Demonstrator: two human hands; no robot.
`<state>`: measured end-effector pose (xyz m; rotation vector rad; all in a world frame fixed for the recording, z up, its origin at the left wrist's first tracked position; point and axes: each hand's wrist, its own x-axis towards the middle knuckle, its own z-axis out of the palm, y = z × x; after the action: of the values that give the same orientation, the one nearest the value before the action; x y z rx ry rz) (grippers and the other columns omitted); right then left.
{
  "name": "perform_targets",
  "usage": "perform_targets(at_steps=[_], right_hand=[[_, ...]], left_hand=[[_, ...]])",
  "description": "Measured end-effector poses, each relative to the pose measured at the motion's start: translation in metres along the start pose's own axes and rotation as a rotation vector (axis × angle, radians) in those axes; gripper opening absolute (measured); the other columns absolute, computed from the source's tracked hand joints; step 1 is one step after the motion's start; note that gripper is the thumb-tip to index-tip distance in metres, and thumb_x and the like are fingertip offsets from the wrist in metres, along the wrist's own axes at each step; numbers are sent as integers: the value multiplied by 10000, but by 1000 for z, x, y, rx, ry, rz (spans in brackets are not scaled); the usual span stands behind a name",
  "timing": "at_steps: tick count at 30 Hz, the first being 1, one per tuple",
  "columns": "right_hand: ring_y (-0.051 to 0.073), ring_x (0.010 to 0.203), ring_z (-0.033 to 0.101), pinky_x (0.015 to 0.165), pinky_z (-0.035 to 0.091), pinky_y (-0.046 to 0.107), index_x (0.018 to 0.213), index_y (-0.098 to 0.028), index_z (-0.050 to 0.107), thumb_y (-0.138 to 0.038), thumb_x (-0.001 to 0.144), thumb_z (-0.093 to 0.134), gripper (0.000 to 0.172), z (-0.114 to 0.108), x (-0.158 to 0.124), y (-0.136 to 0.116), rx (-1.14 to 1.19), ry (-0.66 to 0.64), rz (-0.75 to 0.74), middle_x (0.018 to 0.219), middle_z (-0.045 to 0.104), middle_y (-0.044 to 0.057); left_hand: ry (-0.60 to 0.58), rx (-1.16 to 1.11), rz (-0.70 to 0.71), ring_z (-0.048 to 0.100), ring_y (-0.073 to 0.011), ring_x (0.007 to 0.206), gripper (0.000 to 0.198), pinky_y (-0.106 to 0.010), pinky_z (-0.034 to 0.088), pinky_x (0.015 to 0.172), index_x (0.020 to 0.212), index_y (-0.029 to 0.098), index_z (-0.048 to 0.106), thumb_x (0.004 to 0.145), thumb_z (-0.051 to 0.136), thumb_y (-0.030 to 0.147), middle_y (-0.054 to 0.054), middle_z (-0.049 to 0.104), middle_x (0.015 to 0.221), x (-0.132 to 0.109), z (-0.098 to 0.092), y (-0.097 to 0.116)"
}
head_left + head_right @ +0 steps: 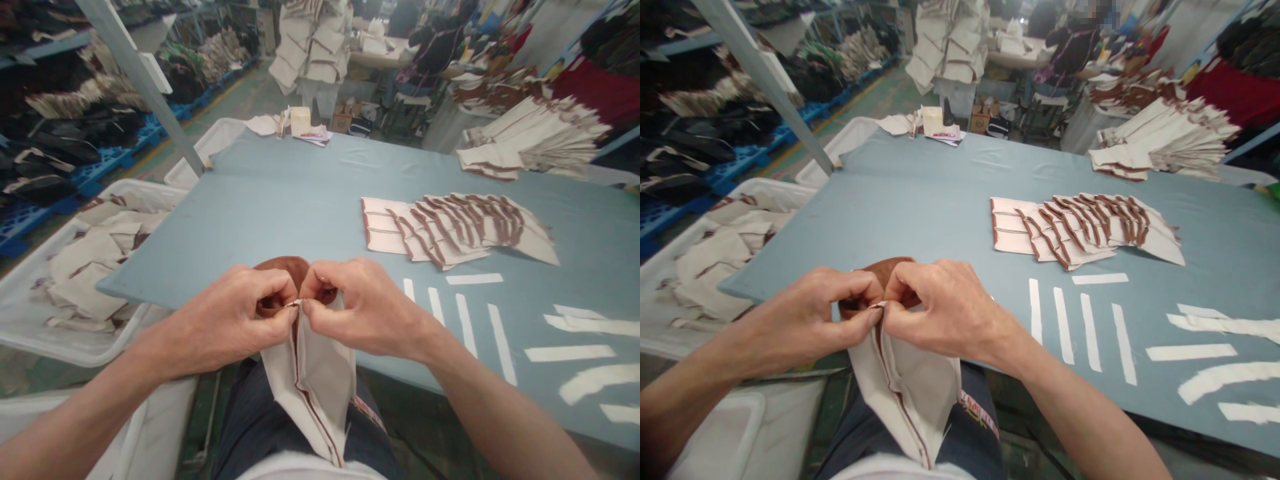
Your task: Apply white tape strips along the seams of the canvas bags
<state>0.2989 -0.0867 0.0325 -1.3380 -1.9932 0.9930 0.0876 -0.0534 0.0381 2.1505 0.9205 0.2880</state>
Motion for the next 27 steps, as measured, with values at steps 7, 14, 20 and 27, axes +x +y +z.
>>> perform_targets(at_steps=[7, 14, 20, 27], right_hand=[[141, 631, 649, 631, 357, 272, 772, -203, 669, -145, 822, 635, 84, -7, 1, -5, -171, 33, -24, 708, 753, -20], [234, 836, 772, 740, 451, 301, 902, -198, 669, -211, 820, 633, 91, -2, -2, -2, -182, 91, -68, 934, 838, 57], [149, 660, 629, 671, 389, 275, 777, -210, 578, -205, 800, 561, 29, 1, 7, 8, -2, 67, -147, 738, 715, 1], [110, 610, 407, 632, 331, 266, 712, -220, 504, -244, 742, 553, 62, -1, 13, 14, 182, 22, -77, 641, 475, -65]], left_hand=[[133, 175, 120, 466, -85, 555, 185, -248, 299, 559, 743, 176, 636, 893, 529, 191, 68, 565, 617, 3, -2, 4], [177, 147, 183, 449, -85, 575, 211, -233, 325, 564, 708, 184, 566, 900, 498, 126, 68, 531, 636, 5, -4, 9], [190, 225, 290, 480, -86, 592, 240, -217, 354, 570, 746, 182, 579, 958, 507, 95, 54, 544, 679, 3, -8, 3], [278, 341, 423, 600, -101, 689, 150, -221, 433, 669, 977, 215, 574, 1063, 515, 108, 40, 646, 826, -2, -3, -10]])
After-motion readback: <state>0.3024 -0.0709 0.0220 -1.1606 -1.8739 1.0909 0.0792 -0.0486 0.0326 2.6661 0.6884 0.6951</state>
